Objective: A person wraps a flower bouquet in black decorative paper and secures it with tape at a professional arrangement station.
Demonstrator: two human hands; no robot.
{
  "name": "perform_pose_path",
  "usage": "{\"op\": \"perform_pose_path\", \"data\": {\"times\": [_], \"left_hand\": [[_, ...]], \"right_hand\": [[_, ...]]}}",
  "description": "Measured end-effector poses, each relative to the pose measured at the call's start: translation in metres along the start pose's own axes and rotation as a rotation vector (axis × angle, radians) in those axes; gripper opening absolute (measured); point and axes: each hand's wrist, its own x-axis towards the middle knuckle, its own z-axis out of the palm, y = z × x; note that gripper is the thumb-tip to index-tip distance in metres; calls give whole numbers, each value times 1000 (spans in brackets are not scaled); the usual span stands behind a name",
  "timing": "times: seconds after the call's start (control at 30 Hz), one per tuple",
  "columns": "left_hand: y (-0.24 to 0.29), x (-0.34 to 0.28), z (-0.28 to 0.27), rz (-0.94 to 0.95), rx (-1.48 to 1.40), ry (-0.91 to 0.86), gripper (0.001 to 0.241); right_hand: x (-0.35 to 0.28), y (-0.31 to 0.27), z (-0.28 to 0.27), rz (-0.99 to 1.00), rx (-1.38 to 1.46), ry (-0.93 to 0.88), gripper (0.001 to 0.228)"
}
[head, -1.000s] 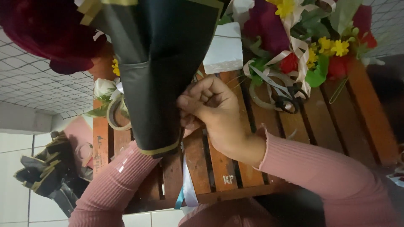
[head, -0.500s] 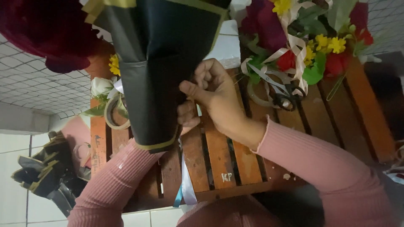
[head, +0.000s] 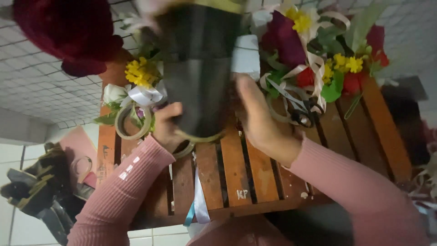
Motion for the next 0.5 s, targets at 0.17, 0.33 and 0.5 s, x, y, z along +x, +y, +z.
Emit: {"op": "perform_pose_path", "data": {"times": [0.17, 0.33, 0.5], "left_hand": [[-15, -3, 54, 174, 398, 60, 70], [-15, -5, 73, 225, 804, 146, 92], [6, -8, 90, 339, 743, 338, 91]], "right_hand": [[-11, 21, -31, 94, -138, -6, 74], [-4, 38, -44, 152, 49, 216, 61], [-6, 21, -42, 145, 45, 182, 59]]}}
